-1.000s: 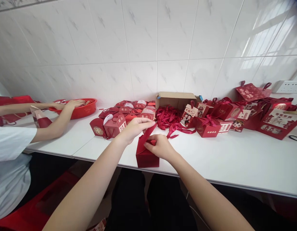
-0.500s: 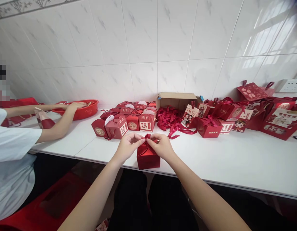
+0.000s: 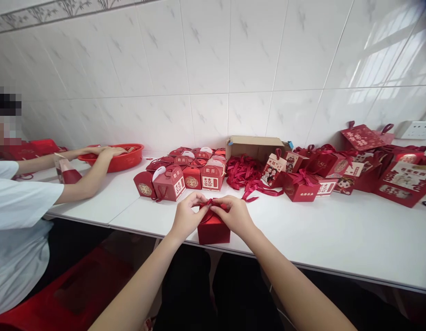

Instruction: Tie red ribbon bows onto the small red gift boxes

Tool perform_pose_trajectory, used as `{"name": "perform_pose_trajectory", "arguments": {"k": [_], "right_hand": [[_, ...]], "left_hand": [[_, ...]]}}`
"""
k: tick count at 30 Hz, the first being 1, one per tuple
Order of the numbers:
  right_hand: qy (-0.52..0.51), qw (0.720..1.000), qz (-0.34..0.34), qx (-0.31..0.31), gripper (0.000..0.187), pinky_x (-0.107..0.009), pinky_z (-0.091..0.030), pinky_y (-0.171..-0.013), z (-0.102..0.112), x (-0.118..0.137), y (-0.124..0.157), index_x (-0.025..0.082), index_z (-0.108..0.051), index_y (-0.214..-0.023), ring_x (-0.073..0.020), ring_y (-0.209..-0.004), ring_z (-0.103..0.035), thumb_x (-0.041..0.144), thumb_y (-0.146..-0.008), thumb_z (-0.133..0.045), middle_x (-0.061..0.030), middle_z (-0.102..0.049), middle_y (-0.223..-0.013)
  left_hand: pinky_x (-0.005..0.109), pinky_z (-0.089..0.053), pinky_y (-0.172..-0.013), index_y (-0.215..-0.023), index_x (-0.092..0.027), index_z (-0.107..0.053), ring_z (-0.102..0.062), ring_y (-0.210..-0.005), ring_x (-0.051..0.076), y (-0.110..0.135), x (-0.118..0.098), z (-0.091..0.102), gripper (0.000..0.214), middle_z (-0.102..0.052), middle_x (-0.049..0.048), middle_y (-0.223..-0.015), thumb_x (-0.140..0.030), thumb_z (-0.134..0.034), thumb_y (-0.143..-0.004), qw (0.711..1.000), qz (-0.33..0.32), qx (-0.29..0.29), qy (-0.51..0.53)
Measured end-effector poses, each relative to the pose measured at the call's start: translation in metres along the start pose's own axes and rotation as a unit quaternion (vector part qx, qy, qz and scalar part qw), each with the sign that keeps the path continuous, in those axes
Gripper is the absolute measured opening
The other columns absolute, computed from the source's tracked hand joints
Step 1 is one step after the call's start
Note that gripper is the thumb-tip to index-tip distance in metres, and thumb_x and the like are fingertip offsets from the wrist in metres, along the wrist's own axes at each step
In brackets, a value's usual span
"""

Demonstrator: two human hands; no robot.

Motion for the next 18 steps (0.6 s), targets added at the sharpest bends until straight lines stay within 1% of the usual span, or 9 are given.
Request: {"name": "perform_pose_trajectory", "arguments": {"k": [4, 5, 7, 10, 12, 15, 18], "right_hand": [[0.035, 0.999, -0.01, -0.016, 0.012, -0.034, -0.048, -0.079, 0.001, -0.002, 0.0, 0.02, -0.075, -0.081, -0.0198, -0.081, -0.061, 0.018, -0.078, -0.063, -0.0078, -0.065, -0.086], [0.037, 0.999, -0.02, -0.02, 0.012, -0.035, -0.047, -0.082, 0.0, -0.003, 0.0, 0.02, -0.075, -0.079, -0.0205, -0.084, -0.061, 0.019, -0.078, -0.063, -0.0083, -0.064, -0.089], [0.028, 0.998, -0.049, -0.022, 0.01, -0.038, -0.043, -0.09, -0.001, -0.007, -0.002, 0.02, -0.074, -0.075, -0.0233, -0.097, -0.058, 0.022, -0.077, -0.064, -0.0095, -0.063, -0.1], [-0.033, 0.994, -0.108, 0.011, 0.014, -0.04, -0.034, -0.101, -0.006, -0.014, -0.005, 0.019, -0.073, -0.074, -0.0263, -0.118, -0.049, 0.026, -0.078, -0.062, -0.01, -0.056, -0.125], [-0.082, 0.987, -0.136, 0.035, 0.018, -0.038, -0.03, -0.105, -0.011, -0.018, -0.006, 0.017, -0.072, -0.076, -0.0255, -0.125, -0.045, 0.026, -0.081, -0.058, -0.0103, -0.048, -0.136], [-0.144, 0.976, -0.161, 0.031, 0.02, -0.035, -0.029, -0.106, -0.014, -0.021, -0.006, 0.015, -0.07, -0.074, -0.0242, -0.129, -0.041, 0.025, -0.083, -0.054, -0.0112, -0.041, -0.143], [-0.192, 0.965, -0.177, 0.0, 0.02, -0.035, -0.032, -0.104, -0.015, -0.022, -0.006, 0.014, -0.068, -0.074, -0.024, -0.129, -0.042, 0.026, -0.083, -0.054, -0.0121, -0.042, -0.142]], "left_hand": [[0.03, -0.051, -0.076, -0.074, -0.019, -0.056, -0.065, -0.078, 0.017, 0.002, -0.001, -0.001, 0.007, -0.063, 0.0008, -0.076, -0.023, -0.06, -0.071, 1.0, -0.001, -0.019, -0.012], [0.03, -0.051, -0.076, -0.074, -0.02, -0.056, -0.065, -0.078, 0.018, 0.002, -0.001, -0.001, 0.007, -0.063, 0.0008, -0.075, -0.023, -0.06, -0.071, 1.0, 0.0, -0.022, -0.014], [0.03, -0.05, -0.075, -0.073, -0.02, -0.055, -0.065, -0.078, 0.018, 0.001, -0.001, -0.002, 0.006, -0.064, 0.0005, -0.075, -0.023, -0.06, -0.071, 0.999, 0.003, -0.029, -0.017], [0.029, -0.049, -0.076, -0.073, -0.02, -0.054, -0.065, -0.08, 0.018, -0.002, 0.002, -0.004, 0.007, -0.063, 0.0008, -0.075, -0.022, -0.06, -0.07, 0.999, 0.007, -0.032, -0.009], [0.03, -0.049, -0.076, -0.075, -0.019, -0.053, -0.064, -0.079, 0.017, -0.005, 0.004, -0.007, 0.009, -0.062, 0.0011, -0.076, -0.022, -0.06, -0.071, 0.999, 0.008, -0.031, 0.0], [0.03, -0.05, -0.076, -0.079, -0.019, -0.052, -0.062, -0.08, 0.016, -0.006, 0.004, -0.006, 0.014, -0.06, 0.0018, -0.08, -0.026, -0.062, -0.072, 0.999, -0.004, -0.049, -0.002], [0.031, -0.051, -0.08, -0.082, -0.019, -0.055, -0.059, -0.085, 0.015, -0.001, 0.001, -0.002, 0.014, -0.058, 0.003, -0.087, -0.03, -0.06, -0.076, 0.998, -0.029, -0.047, -0.013]]}}
Point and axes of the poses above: each hand's wrist, its own y-axis away from the middle knuckle, its own z-axis out of the back of the hand, x = y × z, the point moved 3 cm from there along -y, towards the middle knuckle
